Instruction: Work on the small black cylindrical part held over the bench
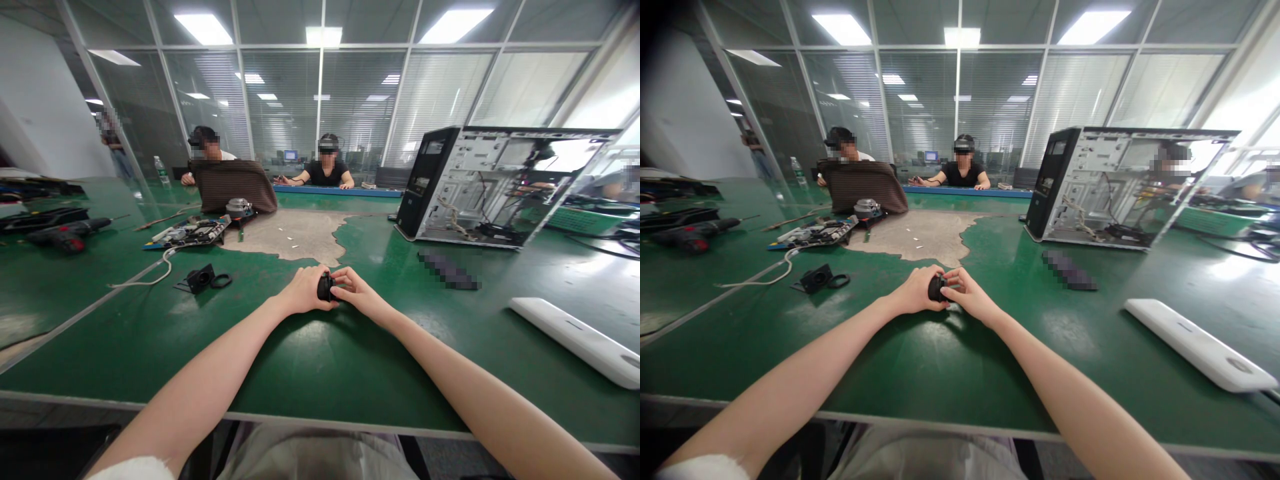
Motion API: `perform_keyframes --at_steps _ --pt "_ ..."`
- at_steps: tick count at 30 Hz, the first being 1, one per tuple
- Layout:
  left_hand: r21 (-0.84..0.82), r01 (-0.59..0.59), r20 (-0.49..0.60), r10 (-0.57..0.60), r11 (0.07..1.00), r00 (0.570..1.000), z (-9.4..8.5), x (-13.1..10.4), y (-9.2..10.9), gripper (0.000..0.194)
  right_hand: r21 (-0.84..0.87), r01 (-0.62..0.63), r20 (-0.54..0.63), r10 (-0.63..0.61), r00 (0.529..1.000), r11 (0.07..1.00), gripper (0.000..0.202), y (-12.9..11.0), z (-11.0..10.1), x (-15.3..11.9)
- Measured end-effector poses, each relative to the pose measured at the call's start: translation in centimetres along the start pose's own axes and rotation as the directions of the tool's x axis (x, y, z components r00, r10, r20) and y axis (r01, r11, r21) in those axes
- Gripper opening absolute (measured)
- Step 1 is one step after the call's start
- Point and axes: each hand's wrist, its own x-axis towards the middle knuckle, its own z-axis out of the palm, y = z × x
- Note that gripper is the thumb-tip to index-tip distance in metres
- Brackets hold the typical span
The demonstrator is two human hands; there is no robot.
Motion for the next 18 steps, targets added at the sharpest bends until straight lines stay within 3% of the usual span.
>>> perform_keyframes --at_steps 8,13,18 --pt "-0.008 0.003 -0.001 -0.003 1.0 1.0 0.1 0.01 -0.17 0.054 0.055 -0.01 0.092 0.005 0.996 0.998 0.034 -0.49 -0.25 -0.42" --pt "-0.023 -0.007 -0.008 0.006 1.0 1.0 0.1 0.02 -0.11 0.057 0.013 0.019 0.001 -0.019 1.0 1.0 0.02 -0.16 -0.08 -0.25" --pt "-0.014 -0.01 -0.011 0.009 1.0 1.0 0.04 0.01 -0.12 0.056 0.016 -0.044 0.004 0.044 0.999 0.999 0.028 -0.08 -0.16 -0.02"
